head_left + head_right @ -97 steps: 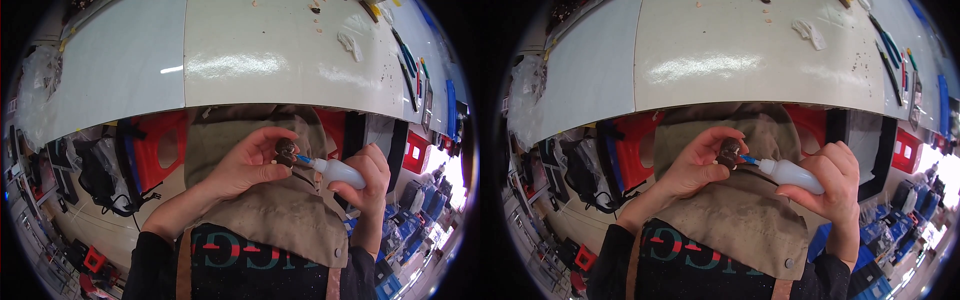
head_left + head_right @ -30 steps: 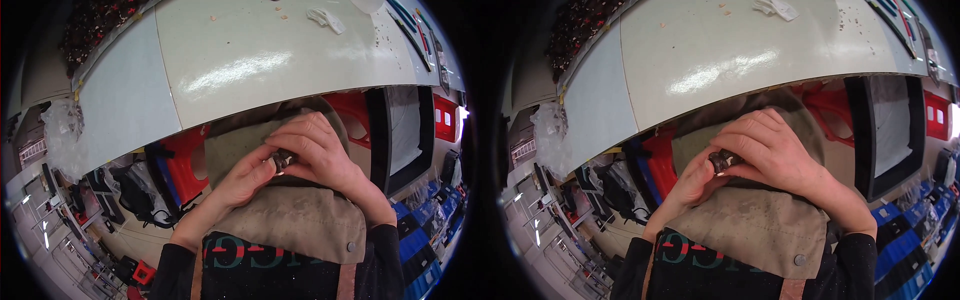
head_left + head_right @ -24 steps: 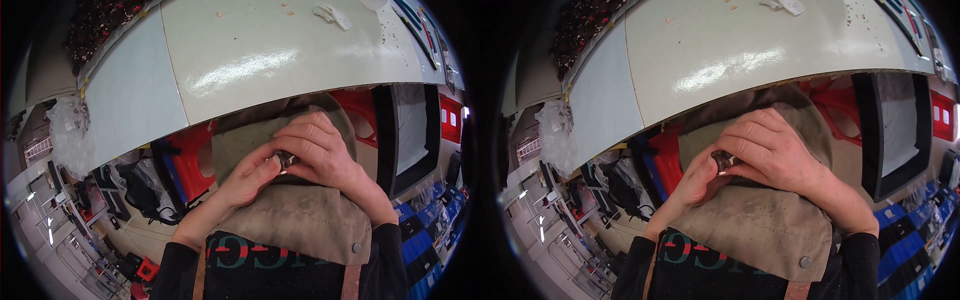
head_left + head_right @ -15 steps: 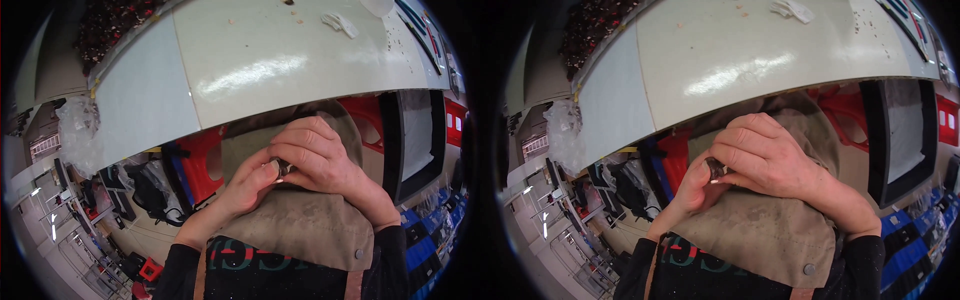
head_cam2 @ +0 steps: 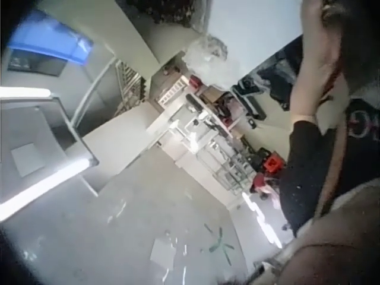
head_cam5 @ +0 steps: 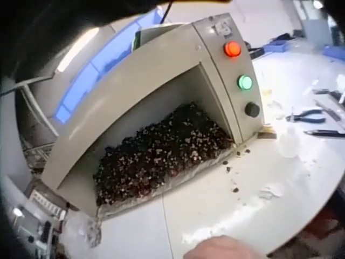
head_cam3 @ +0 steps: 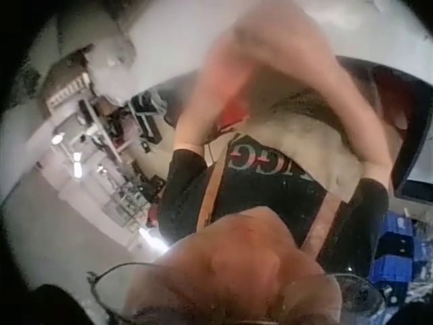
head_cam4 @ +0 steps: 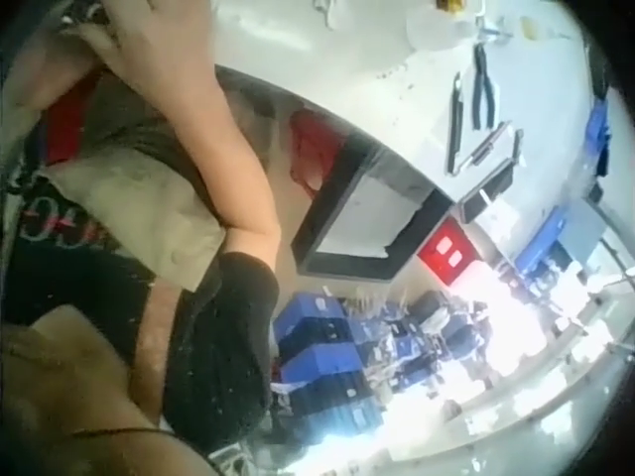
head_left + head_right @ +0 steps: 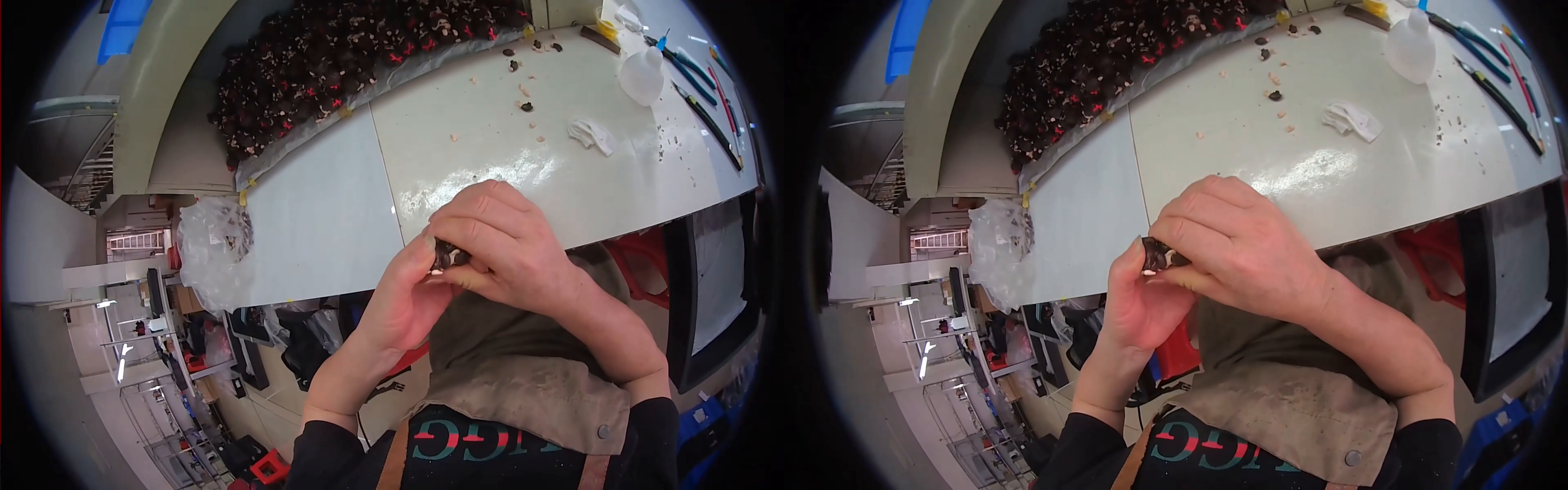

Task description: Manufacturing and assembling small plastic toy figurines at a factory workbench.

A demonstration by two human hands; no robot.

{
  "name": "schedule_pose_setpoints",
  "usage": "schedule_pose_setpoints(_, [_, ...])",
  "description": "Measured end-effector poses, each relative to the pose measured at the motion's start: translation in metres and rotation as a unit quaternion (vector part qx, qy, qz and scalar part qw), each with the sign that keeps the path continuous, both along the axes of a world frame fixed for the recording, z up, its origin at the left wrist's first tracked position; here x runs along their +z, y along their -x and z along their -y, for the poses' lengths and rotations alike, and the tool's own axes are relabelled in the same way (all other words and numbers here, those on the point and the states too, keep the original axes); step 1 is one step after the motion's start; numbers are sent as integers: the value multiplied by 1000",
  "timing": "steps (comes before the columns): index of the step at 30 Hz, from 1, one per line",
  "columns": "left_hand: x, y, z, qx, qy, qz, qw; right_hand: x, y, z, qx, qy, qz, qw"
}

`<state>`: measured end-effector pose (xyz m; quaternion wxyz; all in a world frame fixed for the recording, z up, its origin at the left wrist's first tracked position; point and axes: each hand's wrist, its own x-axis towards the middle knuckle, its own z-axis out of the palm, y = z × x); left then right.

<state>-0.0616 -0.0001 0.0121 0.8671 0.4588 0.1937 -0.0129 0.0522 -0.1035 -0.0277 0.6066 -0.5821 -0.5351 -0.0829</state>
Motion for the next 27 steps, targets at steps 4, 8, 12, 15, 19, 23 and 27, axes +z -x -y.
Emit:
schedule_pose_setpoints(4, [4, -8, 1, 5, 1, -13, 1000, 0, -3, -2, 7, -7, -20, 1000])
schedule_pose_setpoints(8, [1, -8, 0, 5, 11, -3, 1000, 0, -5, -2, 4, -7, -20, 1000])
schedule_pose_setpoints(12, [4, -11, 5, 19, 13, -17, 1000, -1, -5, 0, -2, -9, -17, 1000])
schedule_pose_setpoints(15, [2, -9, 4, 2, 35, 2, 999, 0, -3, 0, -9, -5, -27, 1000])
schedule_pose_setpoints(19, [-2, -8, 1, -4, 50, 2, 999, -1, -4, 1, -8, -13, -25, 1000])
schedule_pose_setpoints(23, [1, -7, 0, -9, 75, -8, 997, -1, -3, 0, -1, -5, -19, 1000])
schedule_pose_setpoints(27, [3, -8, 1, -2, 68, -21, 997, 0, -3, 0, -10, 3, -23, 1000])
